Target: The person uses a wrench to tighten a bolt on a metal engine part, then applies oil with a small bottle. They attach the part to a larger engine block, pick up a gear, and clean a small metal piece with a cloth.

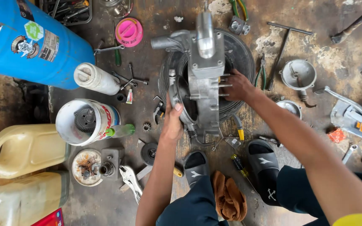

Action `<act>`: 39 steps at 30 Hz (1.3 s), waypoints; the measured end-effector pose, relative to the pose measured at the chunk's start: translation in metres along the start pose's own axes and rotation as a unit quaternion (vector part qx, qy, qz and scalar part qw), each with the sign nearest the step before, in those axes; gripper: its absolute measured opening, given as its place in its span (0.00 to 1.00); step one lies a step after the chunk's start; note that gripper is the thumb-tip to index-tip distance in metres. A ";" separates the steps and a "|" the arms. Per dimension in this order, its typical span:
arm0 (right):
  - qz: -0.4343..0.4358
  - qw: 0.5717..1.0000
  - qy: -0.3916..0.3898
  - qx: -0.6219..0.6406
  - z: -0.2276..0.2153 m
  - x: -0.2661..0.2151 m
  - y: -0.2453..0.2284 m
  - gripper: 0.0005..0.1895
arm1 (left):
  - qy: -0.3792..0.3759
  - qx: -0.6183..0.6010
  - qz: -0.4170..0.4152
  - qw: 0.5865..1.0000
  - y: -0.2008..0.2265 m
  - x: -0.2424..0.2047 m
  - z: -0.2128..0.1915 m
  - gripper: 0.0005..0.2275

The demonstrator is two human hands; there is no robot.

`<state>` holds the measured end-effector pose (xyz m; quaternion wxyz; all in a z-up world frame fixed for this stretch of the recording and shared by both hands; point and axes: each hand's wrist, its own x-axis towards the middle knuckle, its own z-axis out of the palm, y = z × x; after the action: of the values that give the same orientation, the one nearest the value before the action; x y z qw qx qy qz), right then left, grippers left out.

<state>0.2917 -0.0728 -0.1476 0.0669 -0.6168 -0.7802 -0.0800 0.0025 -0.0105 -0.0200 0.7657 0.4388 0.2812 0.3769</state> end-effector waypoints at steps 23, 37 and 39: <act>0.314 0.844 0.284 0.330 -0.184 0.031 -0.154 0.09 | -0.010 -0.113 -0.015 0.993 -0.029 -0.001 -0.065 0.33; 0.421 0.815 0.204 0.341 -0.192 -0.030 -0.056 0.06 | -0.011 -0.073 0.041 0.996 -0.020 0.014 -0.028 0.41; 0.441 0.812 0.216 0.317 -0.186 -0.030 -0.062 0.08 | -0.012 -0.073 0.043 0.996 -0.019 0.018 -0.025 0.45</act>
<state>0.2394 -0.1535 0.0257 0.4536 -0.8059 -0.3723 0.0784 -0.0002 0.0095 -0.0501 0.7821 0.3982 0.2250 0.4233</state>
